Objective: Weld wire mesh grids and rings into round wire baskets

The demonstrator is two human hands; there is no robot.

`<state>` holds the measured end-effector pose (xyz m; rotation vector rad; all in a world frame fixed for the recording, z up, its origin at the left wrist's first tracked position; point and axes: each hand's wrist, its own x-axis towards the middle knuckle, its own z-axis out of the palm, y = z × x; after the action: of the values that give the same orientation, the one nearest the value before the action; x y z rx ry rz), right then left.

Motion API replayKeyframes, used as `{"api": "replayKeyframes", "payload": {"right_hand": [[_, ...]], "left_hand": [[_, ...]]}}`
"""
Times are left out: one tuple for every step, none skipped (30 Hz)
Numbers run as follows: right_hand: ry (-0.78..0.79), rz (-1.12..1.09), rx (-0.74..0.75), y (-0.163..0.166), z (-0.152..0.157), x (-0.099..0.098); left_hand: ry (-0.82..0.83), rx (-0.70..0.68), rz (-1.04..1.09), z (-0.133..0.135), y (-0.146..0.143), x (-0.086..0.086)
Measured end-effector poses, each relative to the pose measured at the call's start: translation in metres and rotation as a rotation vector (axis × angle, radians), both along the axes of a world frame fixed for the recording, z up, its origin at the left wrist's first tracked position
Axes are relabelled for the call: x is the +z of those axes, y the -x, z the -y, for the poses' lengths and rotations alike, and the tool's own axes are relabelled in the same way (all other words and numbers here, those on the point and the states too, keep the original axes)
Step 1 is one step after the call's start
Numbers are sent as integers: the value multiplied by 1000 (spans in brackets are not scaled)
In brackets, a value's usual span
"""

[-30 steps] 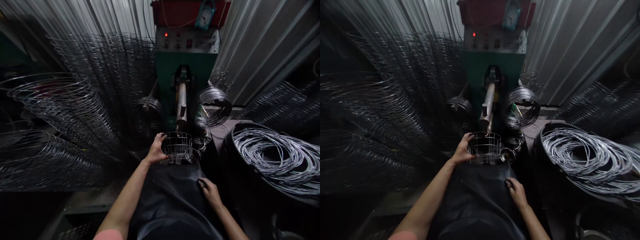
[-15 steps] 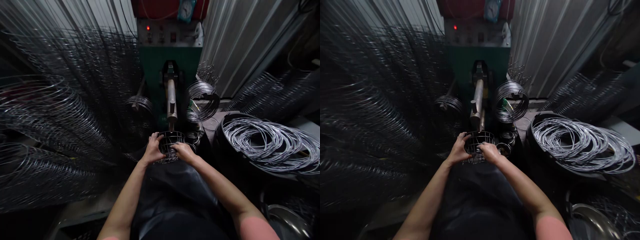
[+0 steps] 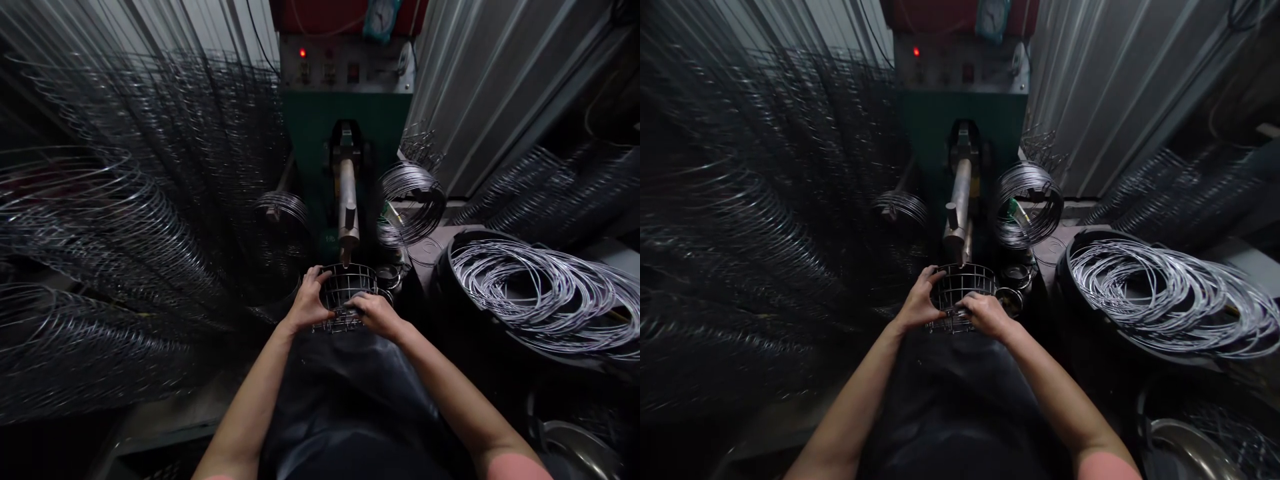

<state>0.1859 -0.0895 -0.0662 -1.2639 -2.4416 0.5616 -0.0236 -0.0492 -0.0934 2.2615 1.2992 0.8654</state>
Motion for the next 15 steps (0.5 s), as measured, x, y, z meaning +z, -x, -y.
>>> {"api": "replayKeyframes", "payload": {"right_hand": [[-12, 6, -3, 0, 0, 0], [-21, 13, -8, 0, -1, 0], [-27, 21, -12, 0, -3, 1], [-30, 31, -15, 1, -5, 3], [-32, 42, -20, 1, -8, 5], [-32, 53, -23, 2, -10, 7], [-29, 63, -23, 3, -13, 9], [-24, 70, -21, 3, -15, 11], [-20, 74, -22, 4, -17, 13], [-18, 78, -29, 5, -18, 14], [-19, 83, -40, 6, -17, 14], [-22, 88, -57, 6, -16, 13], [-27, 95, -76, 6, -15, 12], [-32, 101, -95, 6, -13, 11], [-37, 108, -110, 6, -13, 9]], "left_hand": [[-6, -5, 7, -1, 0, 0], [-11, -9, 13, -3, 1, -1], [-13, -11, 19, -5, 1, 0], [-11, -10, 24, -8, 1, 0], [-6, -7, 27, -10, 2, 1], [1, -4, 30, -12, 2, 3], [11, -1, 31, -15, 2, 4], [19, -1, 33, -16, 2, 5], [28, -6, 38, -18, 2, 5], [34, -12, 45, -18, 2, 6], [39, -17, 51, -18, 1, 5], [43, -18, 56, -18, 1, 5], [45, -13, 57, -18, 0, 4], [44, -3, 55, -17, 0, 3], [41, 11, 51, -18, -1, 2]]}}
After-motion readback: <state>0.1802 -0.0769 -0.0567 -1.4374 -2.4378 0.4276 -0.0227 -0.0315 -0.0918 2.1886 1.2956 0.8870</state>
